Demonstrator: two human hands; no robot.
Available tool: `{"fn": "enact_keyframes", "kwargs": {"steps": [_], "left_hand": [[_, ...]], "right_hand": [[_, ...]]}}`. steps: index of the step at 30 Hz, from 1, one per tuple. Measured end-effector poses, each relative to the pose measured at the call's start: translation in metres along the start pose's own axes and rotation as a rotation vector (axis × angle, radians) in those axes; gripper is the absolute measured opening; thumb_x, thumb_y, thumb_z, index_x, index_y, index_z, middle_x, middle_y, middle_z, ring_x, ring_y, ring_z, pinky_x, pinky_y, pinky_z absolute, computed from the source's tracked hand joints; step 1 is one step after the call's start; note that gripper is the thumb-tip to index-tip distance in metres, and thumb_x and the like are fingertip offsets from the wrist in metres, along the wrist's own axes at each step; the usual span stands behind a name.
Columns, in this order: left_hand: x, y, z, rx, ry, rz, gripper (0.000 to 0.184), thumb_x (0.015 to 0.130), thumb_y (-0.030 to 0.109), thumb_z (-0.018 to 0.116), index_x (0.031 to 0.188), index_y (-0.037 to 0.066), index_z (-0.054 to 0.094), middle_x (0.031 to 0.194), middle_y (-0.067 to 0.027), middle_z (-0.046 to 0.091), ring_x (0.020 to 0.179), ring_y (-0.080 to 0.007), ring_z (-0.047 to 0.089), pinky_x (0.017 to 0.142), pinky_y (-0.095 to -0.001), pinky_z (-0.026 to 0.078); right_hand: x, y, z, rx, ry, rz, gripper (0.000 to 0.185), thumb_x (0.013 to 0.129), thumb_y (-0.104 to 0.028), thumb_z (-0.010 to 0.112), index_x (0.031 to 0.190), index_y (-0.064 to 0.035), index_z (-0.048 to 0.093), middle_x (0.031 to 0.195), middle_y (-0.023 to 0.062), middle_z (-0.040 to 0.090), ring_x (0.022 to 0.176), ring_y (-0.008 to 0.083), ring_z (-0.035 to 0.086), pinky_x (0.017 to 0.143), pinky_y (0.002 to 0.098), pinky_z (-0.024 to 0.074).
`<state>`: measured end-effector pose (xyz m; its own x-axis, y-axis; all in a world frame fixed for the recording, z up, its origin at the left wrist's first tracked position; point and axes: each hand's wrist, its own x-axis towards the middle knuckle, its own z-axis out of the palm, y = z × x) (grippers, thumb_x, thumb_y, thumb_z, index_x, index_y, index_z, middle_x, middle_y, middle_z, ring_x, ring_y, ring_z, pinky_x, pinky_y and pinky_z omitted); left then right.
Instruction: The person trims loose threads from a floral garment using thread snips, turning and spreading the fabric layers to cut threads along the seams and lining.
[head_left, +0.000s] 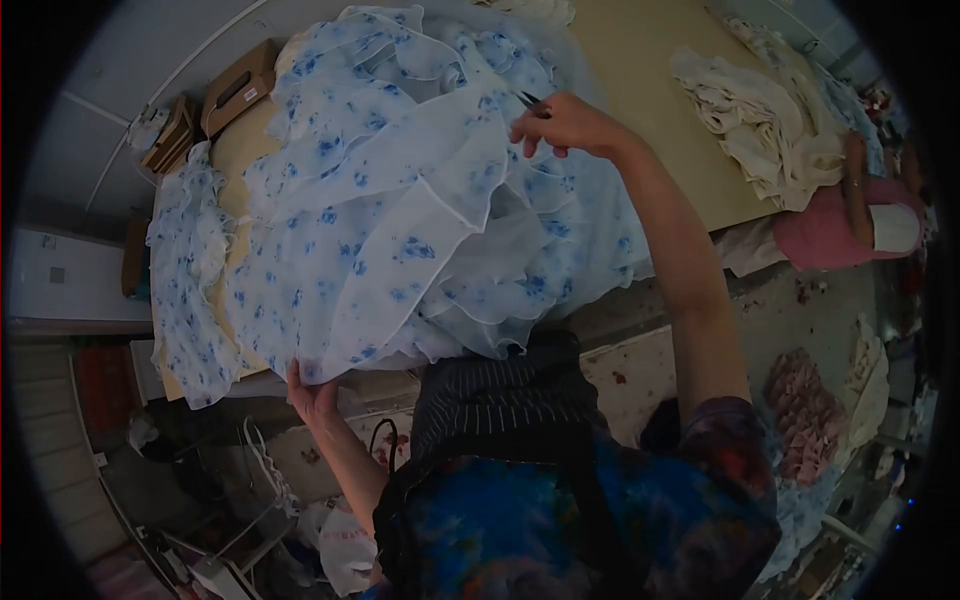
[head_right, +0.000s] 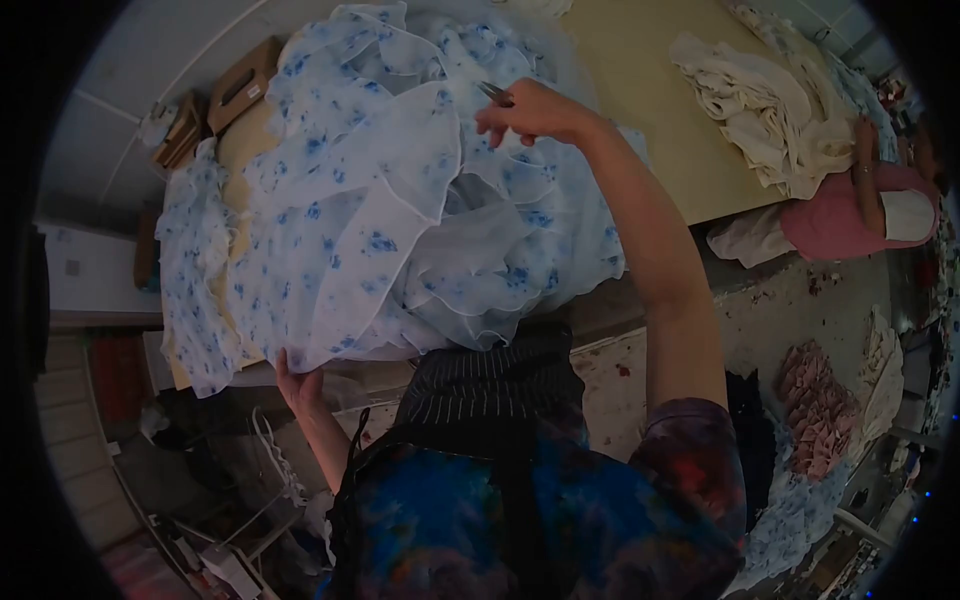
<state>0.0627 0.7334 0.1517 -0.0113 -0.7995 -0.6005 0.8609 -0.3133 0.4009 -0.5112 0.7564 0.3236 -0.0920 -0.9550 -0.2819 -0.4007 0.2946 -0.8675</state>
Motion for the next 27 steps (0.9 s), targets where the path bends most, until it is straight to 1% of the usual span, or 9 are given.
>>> {"fn": "enact_keyframes", "kwargs": {"steps": [3, 5, 7, 10, 13, 15, 17, 19, 27], "left_hand": [[0.008, 0.007, -0.019, 0.030, -0.015, -0.057, 0.046, 0.093, 0.015, 0.059, 0.136, 0.000, 0.052, 0.135, -0.0160, 0.058, 0.128, -0.0336, 0.052, 0.111, -0.0537, 0.039], [0.003, 0.010, -0.032, 0.059, 0.037, -0.068, 0.046, 0.093, 0.013, 0.060, 0.136, -0.001, 0.052, 0.132, -0.0156, 0.061, 0.125, -0.0333, 0.055, 0.109, -0.0519, 0.041], [-0.008, 0.007, -0.028, 0.094, 0.132, -0.032, 0.049, 0.091, 0.008, 0.060, 0.138, -0.003, 0.049, 0.134, -0.0172, 0.058, 0.125, -0.0345, 0.054, 0.107, -0.0489, 0.042], [-0.031, -0.004, -0.015, 1.430, 0.401, 0.699, 0.043, 0.093, 0.006, 0.059, 0.134, -0.004, 0.052, 0.125, -0.0153, 0.061, 0.106, -0.0291, 0.064, 0.094, -0.0404, 0.050], [-0.074, -0.032, 0.058, 1.663, 0.049, 1.180, 0.034, 0.094, 0.002, 0.056, 0.127, -0.004, 0.059, 0.120, -0.0134, 0.063, 0.088, -0.0211, 0.067, 0.081, -0.0323, 0.054], [-0.099, -0.065, 0.107, 1.339, -0.405, 0.717, 0.029, 0.094, -0.004, 0.053, 0.121, -0.002, 0.064, 0.122, -0.0125, 0.062, 0.083, -0.0167, 0.067, 0.073, -0.0287, 0.054], [-0.142, -0.106, 0.162, 1.271, -0.778, 0.582, 0.034, 0.093, -0.010, 0.049, 0.121, 0.001, 0.065, 0.124, -0.0131, 0.063, 0.080, -0.0161, 0.068, 0.071, -0.0300, 0.054], [-0.164, -0.133, 0.190, 1.323, -1.038, 0.460, 0.037, 0.091, -0.012, 0.050, 0.122, 0.001, 0.064, 0.120, -0.0137, 0.065, 0.077, -0.0188, 0.068, 0.069, -0.0294, 0.053], [-0.151, -0.162, 0.169, 1.529, -1.246, 0.325, 0.023, 0.086, -0.003, 0.063, 0.107, 0.002, 0.069, 0.091, -0.0116, 0.065, 0.075, -0.0234, 0.065, 0.067, -0.0346, 0.052]], "right_hand": [[0.031, 0.111, 0.014, -0.586, 0.325, 0.004, 0.020, 0.081, -0.020, 0.073, 0.088, -0.0016, 0.074, 0.092, 0.0158, 0.073, 0.075, 0.0279, 0.069, 0.069, 0.0373, 0.0532], [0.017, 0.162, 0.038, -0.741, 0.270, -0.083, 0.021, 0.081, -0.019, 0.072, 0.089, -0.0008, 0.073, 0.093, 0.0179, 0.072, 0.082, 0.0359, 0.068, 0.074, 0.0412, 0.0529], [-0.005, 0.172, 0.050, -0.589, 0.308, -0.042, 0.022, 0.083, -0.020, 0.072, 0.090, 0.0009, 0.071, 0.087, 0.0168, 0.071, 0.080, 0.0310, 0.067, 0.074, 0.0390, 0.0513], [-0.056, 0.128, 0.065, -0.151, 0.411, -0.039, 0.022, 0.088, -0.020, 0.069, 0.092, 0.0018, 0.068, 0.075, 0.0137, 0.065, 0.067, 0.0239, 0.060, 0.066, 0.0358, 0.0479], [-0.105, 0.067, 0.098, -0.098, 0.436, -0.054, 0.020, 0.091, -0.018, 0.066, 0.093, 0.0021, 0.067, 0.071, 0.0136, 0.063, 0.063, 0.0241, 0.058, 0.061, 0.0335, 0.0466], [-0.125, 0.034, 0.128, -0.154, 0.390, -0.171, 0.018, 0.091, -0.016, 0.066, 0.096, 0.0012, 0.066, 0.076, 0.0151, 0.065, 0.068, 0.0298, 0.063, 0.064, 0.0360, 0.0491], [-0.133, 0.023, 0.160, -0.157, 0.353, -0.404, 0.016, 0.091, -0.015, 0.067, 0.097, -0.0010, 0.066, 0.081, 0.0156, 0.067, 0.075, 0.0346, 0.066, 0.067, 0.0394, 0.0514], [-0.146, 0.010, 0.177, -0.115, 0.256, -0.412, 0.014, 0.090, -0.015, 0.068, 0.097, -0.0023, 0.066, 0.083, 0.0157, 0.067, 0.078, 0.0354, 0.067, 0.069, 0.0409, 0.0522], [-0.185, 0.014, 0.175, -0.044, 0.137, -0.221, 0.014, 0.091, -0.018, 0.068, 0.092, -0.0036, 0.066, 0.077, 0.0133, 0.064, 0.068, 0.0319, 0.063, 0.063, 0.0374, 0.0492]]}}
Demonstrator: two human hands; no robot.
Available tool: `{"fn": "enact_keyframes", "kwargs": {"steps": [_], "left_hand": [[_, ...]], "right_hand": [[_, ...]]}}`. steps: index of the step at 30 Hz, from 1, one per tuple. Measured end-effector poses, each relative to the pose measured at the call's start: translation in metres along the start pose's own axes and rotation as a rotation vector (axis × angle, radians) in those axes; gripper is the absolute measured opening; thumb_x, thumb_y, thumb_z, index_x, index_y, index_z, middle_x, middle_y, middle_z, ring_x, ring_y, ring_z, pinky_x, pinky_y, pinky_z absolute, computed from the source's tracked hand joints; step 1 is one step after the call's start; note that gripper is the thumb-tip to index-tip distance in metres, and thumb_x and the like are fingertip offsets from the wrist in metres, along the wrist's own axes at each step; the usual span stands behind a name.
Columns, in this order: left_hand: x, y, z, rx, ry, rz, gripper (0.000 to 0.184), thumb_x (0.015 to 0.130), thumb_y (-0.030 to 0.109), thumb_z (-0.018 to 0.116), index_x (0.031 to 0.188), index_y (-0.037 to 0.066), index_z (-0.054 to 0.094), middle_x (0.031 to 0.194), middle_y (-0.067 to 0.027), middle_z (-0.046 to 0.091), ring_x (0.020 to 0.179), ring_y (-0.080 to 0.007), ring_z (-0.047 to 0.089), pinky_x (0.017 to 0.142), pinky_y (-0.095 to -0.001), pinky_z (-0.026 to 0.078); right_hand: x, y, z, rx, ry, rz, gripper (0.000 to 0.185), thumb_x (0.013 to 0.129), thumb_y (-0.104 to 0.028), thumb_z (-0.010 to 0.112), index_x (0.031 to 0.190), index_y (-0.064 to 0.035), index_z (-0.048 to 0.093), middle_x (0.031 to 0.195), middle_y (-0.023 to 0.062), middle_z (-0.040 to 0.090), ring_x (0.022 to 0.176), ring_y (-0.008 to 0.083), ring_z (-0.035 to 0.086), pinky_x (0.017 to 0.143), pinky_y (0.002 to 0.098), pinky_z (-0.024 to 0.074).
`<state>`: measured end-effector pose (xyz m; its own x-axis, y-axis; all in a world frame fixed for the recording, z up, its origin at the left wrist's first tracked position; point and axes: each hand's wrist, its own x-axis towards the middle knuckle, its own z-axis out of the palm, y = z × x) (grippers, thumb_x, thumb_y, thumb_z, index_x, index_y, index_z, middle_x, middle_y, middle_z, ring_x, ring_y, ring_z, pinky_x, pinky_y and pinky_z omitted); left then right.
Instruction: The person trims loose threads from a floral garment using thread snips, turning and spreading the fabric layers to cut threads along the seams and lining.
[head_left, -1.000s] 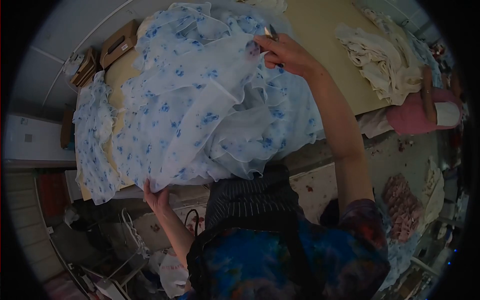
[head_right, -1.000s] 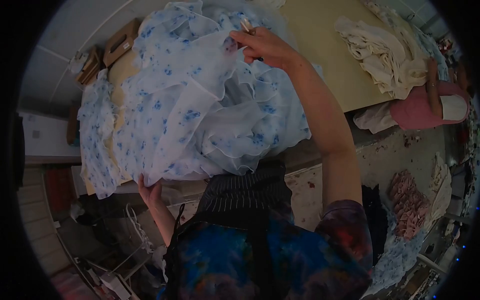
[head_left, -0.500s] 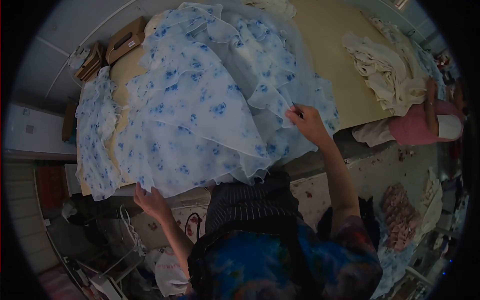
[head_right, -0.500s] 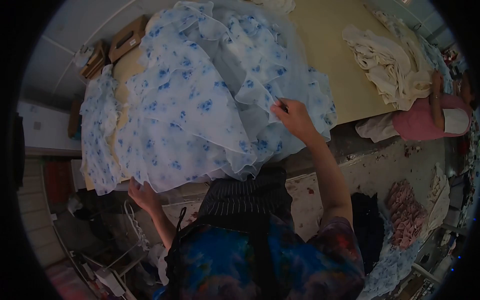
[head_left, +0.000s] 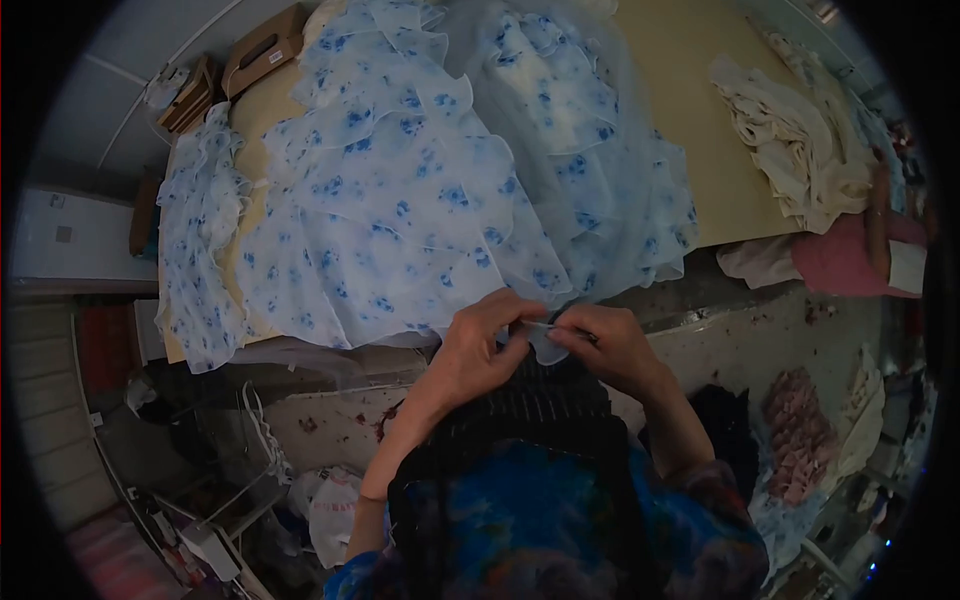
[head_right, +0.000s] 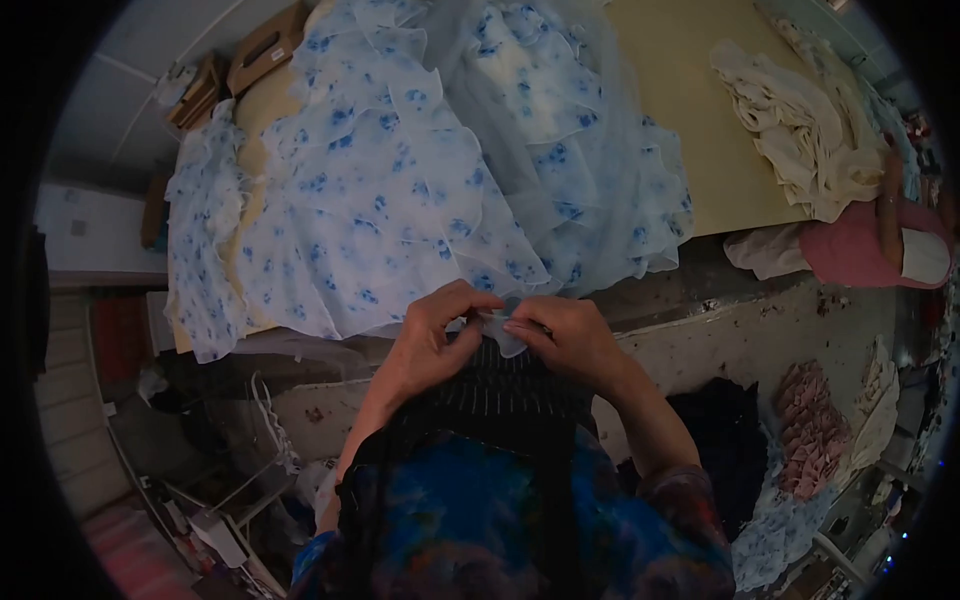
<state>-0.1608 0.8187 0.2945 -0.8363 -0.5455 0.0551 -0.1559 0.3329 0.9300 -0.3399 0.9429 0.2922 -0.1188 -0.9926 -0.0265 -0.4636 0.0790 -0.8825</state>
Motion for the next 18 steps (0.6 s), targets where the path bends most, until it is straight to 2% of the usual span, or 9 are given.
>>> {"fn": "enact_keyframes", "kwargs": {"steps": [3, 6, 9, 11, 14, 17, 18], "left_hand": [[-0.003, 0.009, 0.008, -0.026, -0.045, -0.026, 0.019, 0.085, 0.002, 0.070, 0.104, 0.003, 0.071, 0.086, -0.0114, 0.064, 0.073, -0.0227, 0.064, 0.064, -0.0334, 0.050], [-0.009, -0.004, 0.009, 0.027, -0.124, -0.179, 0.019, 0.083, 0.002, 0.074, 0.102, 0.003, 0.073, 0.084, -0.0062, 0.063, 0.074, -0.0137, 0.061, 0.066, -0.0272, 0.048], [-0.008, 0.004, 0.016, -0.181, -0.095, -0.258, 0.012, 0.085, 0.003, 0.074, 0.096, 0.002, 0.074, 0.083, -0.0021, 0.062, 0.072, -0.0087, 0.057, 0.063, -0.0245, 0.044], [-0.008, 0.002, 0.020, -0.145, -0.134, -0.297, 0.009, 0.084, 0.005, 0.075, 0.093, 0.002, 0.073, 0.082, -0.0028, 0.062, 0.070, -0.0092, 0.058, 0.062, -0.0251, 0.045], [-0.008, -0.002, 0.022, -0.209, -0.114, -0.358, 0.010, 0.084, 0.007, 0.077, 0.093, 0.002, 0.074, 0.080, -0.0021, 0.062, 0.068, -0.0078, 0.057, 0.061, -0.0245, 0.045], [-0.009, -0.013, 0.022, -0.339, -0.060, -0.423, 0.012, 0.086, 0.008, 0.076, 0.095, 0.001, 0.075, 0.078, -0.0004, 0.062, 0.066, -0.0059, 0.056, 0.061, -0.0234, 0.044], [-0.010, -0.016, 0.022, -0.382, -0.041, -0.445, 0.012, 0.087, 0.008, 0.076, 0.096, 0.000, 0.075, 0.078, 0.0001, 0.062, 0.066, -0.0053, 0.055, 0.061, -0.0231, 0.044]], "right_hand": [[-0.009, 0.004, 0.003, 0.022, 0.022, 0.022, 0.016, 0.092, -0.019, 0.068, 0.091, -0.0034, 0.066, 0.075, 0.0129, 0.062, 0.065, 0.0305, 0.061, 0.061, 0.0361, 0.0480], [-0.020, 0.010, 0.006, 0.095, 0.022, 0.046, 0.016, 0.092, -0.019, 0.068, 0.090, -0.0031, 0.066, 0.074, 0.0133, 0.062, 0.065, 0.0297, 0.061, 0.061, 0.0362, 0.0478], [-0.029, 0.012, 0.008, 0.126, 0.020, 0.110, 0.016, 0.093, -0.019, 0.068, 0.089, -0.0028, 0.066, 0.073, 0.0137, 0.062, 0.064, 0.0287, 0.060, 0.061, 0.0358, 0.0472], [-0.031, 0.014, 0.012, 0.112, 0.013, 0.084, 0.016, 0.093, -0.018, 0.068, 0.089, -0.0026, 0.066, 0.073, 0.0138, 0.061, 0.062, 0.0282, 0.058, 0.060, 0.0350, 0.0465], [-0.031, 0.022, 0.006, 0.188, 0.052, 0.172, 0.019, 0.095, -0.018, 0.065, 0.086, -0.0010, 0.065, 0.070, 0.0103, 0.061, 0.062, 0.0203, 0.056, 0.060, 0.0323, 0.0448], [-0.031, 0.025, -0.004, 0.316, 0.146, 0.270, 0.021, 0.099, -0.019, 0.058, 0.089, -0.0015, 0.064, 0.069, -0.0012, 0.054, 0.064, 0.0067, 0.047, 0.059, 0.0254, 0.0390], [-0.030, 0.025, -0.005, 0.320, 0.252, 0.289, 0.023, 0.100, -0.021, 0.056, 0.091, -0.0013, 0.063, 0.069, -0.0007, 0.053, 0.065, 0.0068, 0.046, 0.060, 0.0260, 0.0390]]}}
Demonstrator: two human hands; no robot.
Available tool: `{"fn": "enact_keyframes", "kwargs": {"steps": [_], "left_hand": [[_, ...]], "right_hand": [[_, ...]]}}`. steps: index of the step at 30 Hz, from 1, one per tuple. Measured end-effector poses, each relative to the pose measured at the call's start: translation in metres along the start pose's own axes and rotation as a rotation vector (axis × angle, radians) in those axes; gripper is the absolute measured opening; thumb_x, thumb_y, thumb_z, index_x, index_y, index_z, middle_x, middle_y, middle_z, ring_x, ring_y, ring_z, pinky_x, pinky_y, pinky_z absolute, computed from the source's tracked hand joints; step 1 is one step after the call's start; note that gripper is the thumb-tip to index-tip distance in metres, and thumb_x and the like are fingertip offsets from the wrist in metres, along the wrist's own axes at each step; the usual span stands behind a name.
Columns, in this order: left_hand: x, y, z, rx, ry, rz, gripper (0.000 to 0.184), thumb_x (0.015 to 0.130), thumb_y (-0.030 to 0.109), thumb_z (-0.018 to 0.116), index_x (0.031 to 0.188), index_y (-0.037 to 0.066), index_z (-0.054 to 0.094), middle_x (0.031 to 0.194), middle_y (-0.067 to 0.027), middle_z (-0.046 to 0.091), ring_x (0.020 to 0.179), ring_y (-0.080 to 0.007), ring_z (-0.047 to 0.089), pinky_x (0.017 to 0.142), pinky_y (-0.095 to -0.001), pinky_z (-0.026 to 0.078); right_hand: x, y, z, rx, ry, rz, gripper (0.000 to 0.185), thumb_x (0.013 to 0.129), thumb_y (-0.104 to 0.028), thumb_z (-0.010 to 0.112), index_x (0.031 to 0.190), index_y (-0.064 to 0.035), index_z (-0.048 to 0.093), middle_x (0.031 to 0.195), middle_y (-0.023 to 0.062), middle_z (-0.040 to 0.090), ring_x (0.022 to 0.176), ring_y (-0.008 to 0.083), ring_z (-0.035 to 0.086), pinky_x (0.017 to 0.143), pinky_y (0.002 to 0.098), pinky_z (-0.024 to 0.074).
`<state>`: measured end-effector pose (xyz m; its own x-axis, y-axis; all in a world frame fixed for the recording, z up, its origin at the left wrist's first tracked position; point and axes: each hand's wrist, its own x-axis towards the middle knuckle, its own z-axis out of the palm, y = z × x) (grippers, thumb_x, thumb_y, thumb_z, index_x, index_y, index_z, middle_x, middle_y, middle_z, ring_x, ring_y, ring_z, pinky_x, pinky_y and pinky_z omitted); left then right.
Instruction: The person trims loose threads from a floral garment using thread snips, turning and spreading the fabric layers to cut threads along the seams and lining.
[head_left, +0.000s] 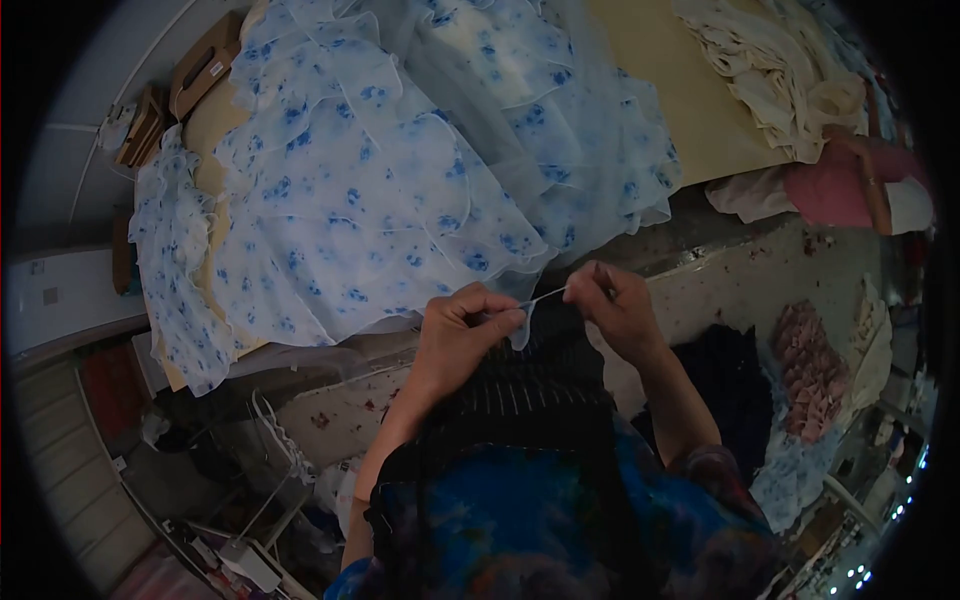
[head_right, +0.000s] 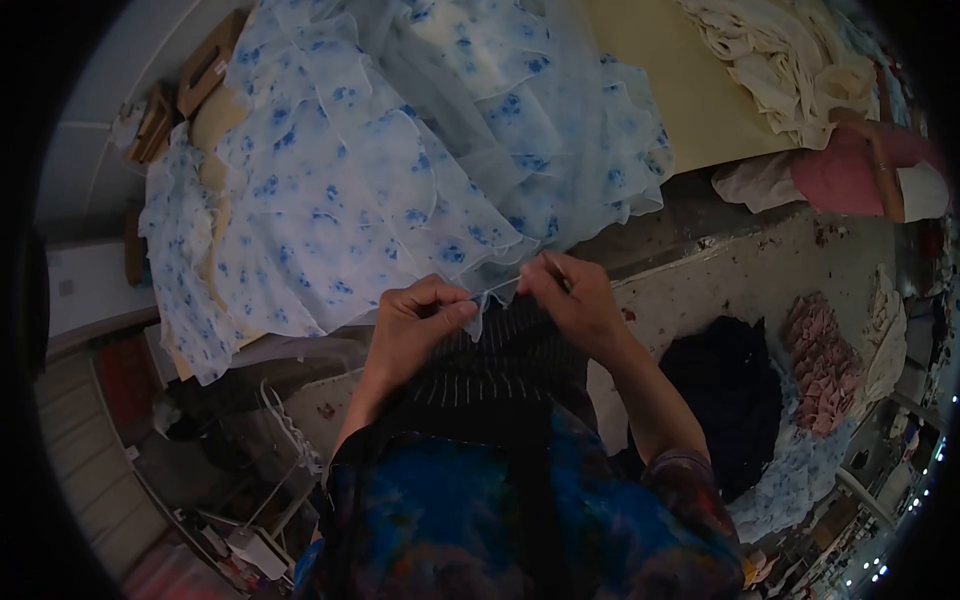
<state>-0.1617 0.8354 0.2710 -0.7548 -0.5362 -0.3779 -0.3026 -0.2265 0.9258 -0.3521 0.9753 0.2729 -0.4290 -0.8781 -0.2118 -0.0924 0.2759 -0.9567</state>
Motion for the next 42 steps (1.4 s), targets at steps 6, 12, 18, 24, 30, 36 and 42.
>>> {"fn": "enact_keyframes", "kwargs": {"steps": [6, 12, 18, 24, 30, 36, 42], "left_hand": [[0.003, 0.000, 0.004, -0.127, 0.104, -0.017, 0.011, 0.091, 0.009, 0.073, 0.097, 0.000, 0.075, 0.075, 0.0018, 0.062, 0.063, -0.0041, 0.054, 0.058, -0.0216, 0.043], [0.004, 0.001, 0.007, -0.196, 0.163, -0.025, 0.010, 0.091, 0.009, 0.073, 0.098, 0.002, 0.074, 0.076, 0.0025, 0.065, 0.065, -0.0028, 0.053, 0.058, -0.0202, 0.042], [0.004, 0.001, 0.012, -0.167, 0.160, 0.036, 0.009, 0.092, 0.006, 0.071, 0.099, 0.001, 0.073, 0.077, 0.0027, 0.065, 0.066, -0.0022, 0.052, 0.059, -0.0193, 0.041], [0.003, -0.002, 0.014, -0.081, 0.169, 0.089, 0.007, 0.090, 0.004, 0.072, 0.095, 0.001, 0.075, 0.076, 0.0042, 0.061, 0.070, -0.0023, 0.050, 0.061, -0.0196, 0.040], [0.000, 0.002, 0.015, 0.014, 0.190, 0.115, 0.007, 0.089, 0.000, 0.071, 0.095, -0.001, 0.074, 0.075, 0.0049, 0.056, 0.070, -0.0033, 0.049, 0.063, -0.0206, 0.041], [0.006, -0.011, 0.010, 0.246, 0.130, 0.144, 0.010, 0.087, 0.003, 0.073, 0.096, -0.001, 0.073, 0.080, -0.0002, 0.060, 0.068, -0.0076, 0.052, 0.063, -0.0250, 0.044], [0.020, -0.017, 0.008, 0.910, 0.488, 0.517, 0.021, 0.084, 0.000, 0.070, 0.105, 0.000, 0.070, 0.107, -0.0131, 0.065, 0.080, -0.0218, 0.066, 0.068, -0.0338, 0.054]], "right_hand": [[-0.010, 0.003, 0.006, 0.164, 0.014, 0.030, 0.028, 0.105, -0.026, 0.047, 0.106, -0.0010, 0.060, 0.074, 0.0025, 0.053, 0.068, 0.0095, 0.047, 0.064, 0.0268, 0.0411], [-0.011, 0.008, 0.028, 0.039, -0.112, -0.023, 0.023, 0.101, -0.022, 0.057, 0.106, -0.0001, 0.061, 0.085, 0.0083, 0.066, 0.077, 0.0118, 0.059, 0.071, 0.0276, 0.0475], [-0.006, 0.009, 0.035, 0.066, -0.070, -0.092, 0.022, 0.100, -0.021, 0.060, 0.108, -0.0004, 0.062, 0.078, 0.0071, 0.062, 0.069, 0.0106, 0.056, 0.066, 0.0266, 0.0462], [-0.003, 0.008, 0.040, 0.080, -0.048, -0.131, 0.021, 0.100, -0.021, 0.060, 0.106, -0.0006, 0.063, 0.074, 0.0049, 0.058, 0.066, 0.0094, 0.050, 0.063, 0.0257, 0.0437], [0.017, 0.052, 0.024, 0.343, 0.298, 0.080, 0.021, 0.098, -0.020, 0.062, 0.107, -0.0002, 0.064, 0.074, 0.0009, 0.052, 0.070, 0.0084, 0.049, 0.063, 0.0249, 0.0426], [0.046, 0.121, 0.025, -0.216, 0.381, -0.160, 0.026, 0.091, -0.018, 0.071, 0.106, 0.0014, 0.065, 0.076, 0.0072, 0.059, 0.068, 0.0170, 0.056, 0.065, 0.0297, 0.0463], [0.036, 0.115, 0.013, -0.128, 0.288, -0.096, 0.014, 0.089, -0.009, 0.071, 0.095, 0.0014, 0.064, 0.084, 0.0074, 0.062, 0.078, 0.0140, 0.058, 0.072, 0.0286, 0.0466]]}}
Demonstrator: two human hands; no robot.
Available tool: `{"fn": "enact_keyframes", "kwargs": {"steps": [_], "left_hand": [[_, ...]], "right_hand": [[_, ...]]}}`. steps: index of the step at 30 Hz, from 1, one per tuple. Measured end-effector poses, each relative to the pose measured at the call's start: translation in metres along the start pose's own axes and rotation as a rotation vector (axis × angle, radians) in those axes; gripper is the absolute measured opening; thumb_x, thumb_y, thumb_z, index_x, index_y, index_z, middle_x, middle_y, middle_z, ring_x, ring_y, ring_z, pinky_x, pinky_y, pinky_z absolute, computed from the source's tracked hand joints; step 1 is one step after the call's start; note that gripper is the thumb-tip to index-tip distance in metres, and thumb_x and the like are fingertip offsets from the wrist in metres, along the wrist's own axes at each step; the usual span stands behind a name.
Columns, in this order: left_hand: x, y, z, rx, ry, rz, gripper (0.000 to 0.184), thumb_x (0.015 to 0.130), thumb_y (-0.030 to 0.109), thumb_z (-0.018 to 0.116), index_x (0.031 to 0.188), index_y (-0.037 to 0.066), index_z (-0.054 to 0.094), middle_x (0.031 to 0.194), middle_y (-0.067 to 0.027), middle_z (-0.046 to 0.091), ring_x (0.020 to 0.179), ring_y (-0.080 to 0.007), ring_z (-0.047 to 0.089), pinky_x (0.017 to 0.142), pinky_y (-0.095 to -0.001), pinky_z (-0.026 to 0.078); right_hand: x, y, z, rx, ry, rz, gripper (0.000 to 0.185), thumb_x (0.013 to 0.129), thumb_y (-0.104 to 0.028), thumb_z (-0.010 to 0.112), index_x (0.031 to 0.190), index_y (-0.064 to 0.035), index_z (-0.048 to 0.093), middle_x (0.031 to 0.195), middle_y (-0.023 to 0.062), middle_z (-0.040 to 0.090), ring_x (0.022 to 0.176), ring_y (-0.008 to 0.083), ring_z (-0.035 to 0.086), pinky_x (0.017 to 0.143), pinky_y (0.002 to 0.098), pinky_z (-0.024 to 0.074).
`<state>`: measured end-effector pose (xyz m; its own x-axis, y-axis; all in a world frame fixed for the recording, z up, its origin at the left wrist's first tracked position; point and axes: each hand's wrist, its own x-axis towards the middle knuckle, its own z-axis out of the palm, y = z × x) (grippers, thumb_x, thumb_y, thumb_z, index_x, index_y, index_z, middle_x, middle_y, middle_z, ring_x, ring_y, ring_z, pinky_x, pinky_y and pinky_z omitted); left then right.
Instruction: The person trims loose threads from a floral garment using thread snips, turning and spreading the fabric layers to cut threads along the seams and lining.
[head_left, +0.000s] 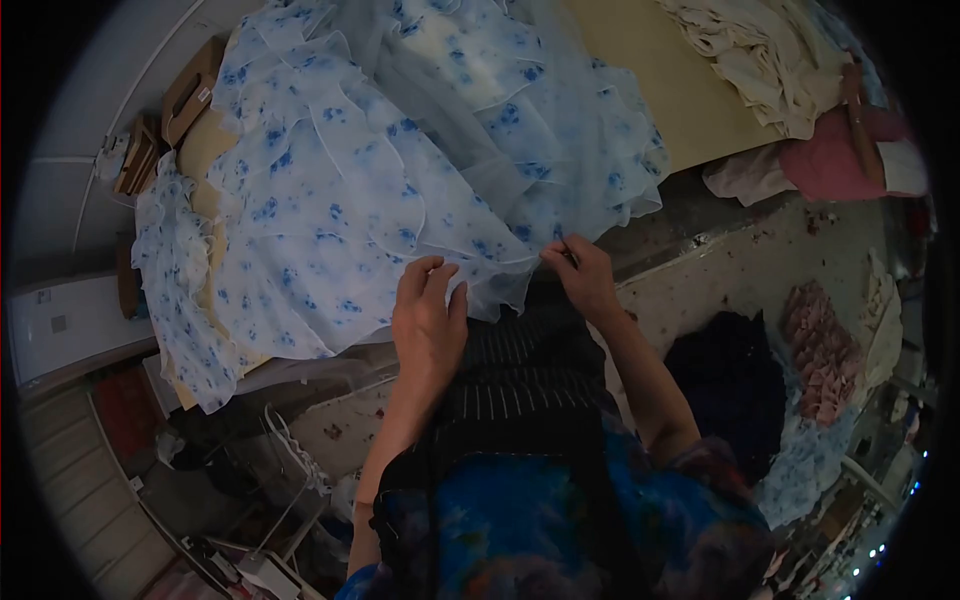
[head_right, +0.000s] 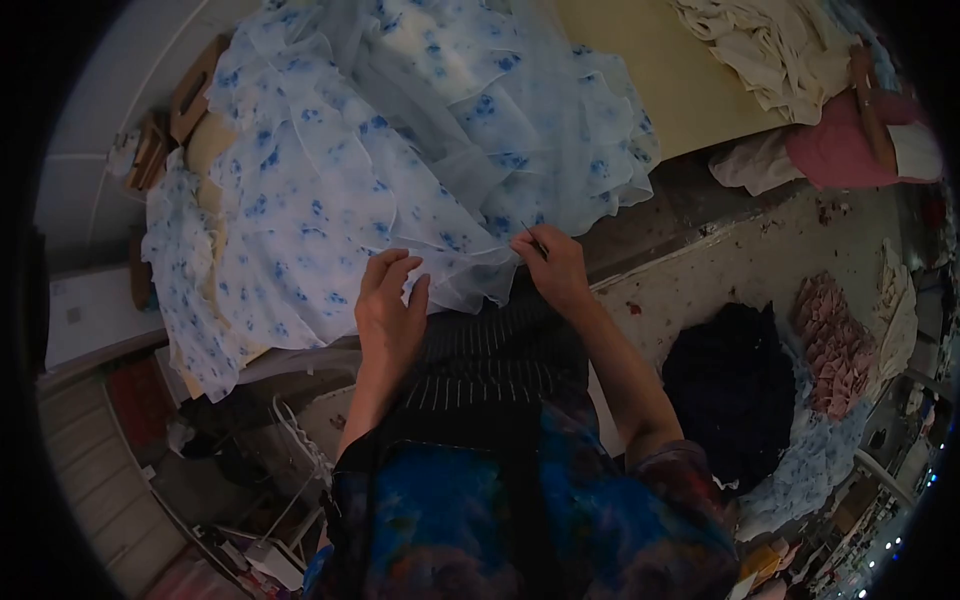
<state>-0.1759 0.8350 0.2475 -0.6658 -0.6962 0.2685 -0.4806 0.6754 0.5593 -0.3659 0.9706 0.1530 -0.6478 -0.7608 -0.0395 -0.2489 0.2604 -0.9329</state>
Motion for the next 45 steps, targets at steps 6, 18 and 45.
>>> {"fn": "enact_keyframes", "kwargs": {"steps": [6, 18, 45], "left_hand": [[0.029, 0.034, 0.013, -0.482, -0.105, 0.073, 0.025, 0.082, -0.007, 0.071, 0.106, 0.001, 0.071, 0.118, -0.0110, 0.067, 0.093, -0.0209, 0.069, 0.068, -0.0297, 0.056], [0.036, 0.044, -0.008, -0.498, -0.300, -0.064, 0.014, 0.081, -0.002, 0.076, 0.095, 0.000, 0.074, 0.089, -0.0072, 0.068, 0.080, -0.0162, 0.067, 0.071, -0.0283, 0.054], [0.036, 0.021, -0.022, -0.778, -0.416, -0.347, 0.014, 0.099, 0.011, 0.061, 0.100, -0.002, 0.065, 0.074, -0.0026, 0.065, 0.069, -0.0058, 0.059, 0.064, -0.0234, 0.049]], "right_hand": [[-0.007, -0.069, -0.026, 0.039, -0.138, -0.158, 0.012, 0.092, -0.011, 0.067, 0.094, 0.0006, 0.062, 0.085, 0.0105, 0.062, 0.075, 0.0206, 0.061, 0.069, 0.0311, 0.0478], [-0.003, -0.100, -0.027, 0.103, -0.160, -0.220, 0.011, 0.092, -0.011, 0.067, 0.093, -0.0003, 0.062, 0.082, 0.0080, 0.059, 0.071, 0.0160, 0.055, 0.066, 0.0285, 0.0448], [0.015, -0.116, -0.024, -0.005, -0.463, -0.165, 0.021, 0.094, -0.025, 0.067, 0.098, -0.0050, 0.066, 0.069, 0.0103, 0.059, 0.059, 0.0174, 0.053, 0.058, 0.0318, 0.0438]]}}
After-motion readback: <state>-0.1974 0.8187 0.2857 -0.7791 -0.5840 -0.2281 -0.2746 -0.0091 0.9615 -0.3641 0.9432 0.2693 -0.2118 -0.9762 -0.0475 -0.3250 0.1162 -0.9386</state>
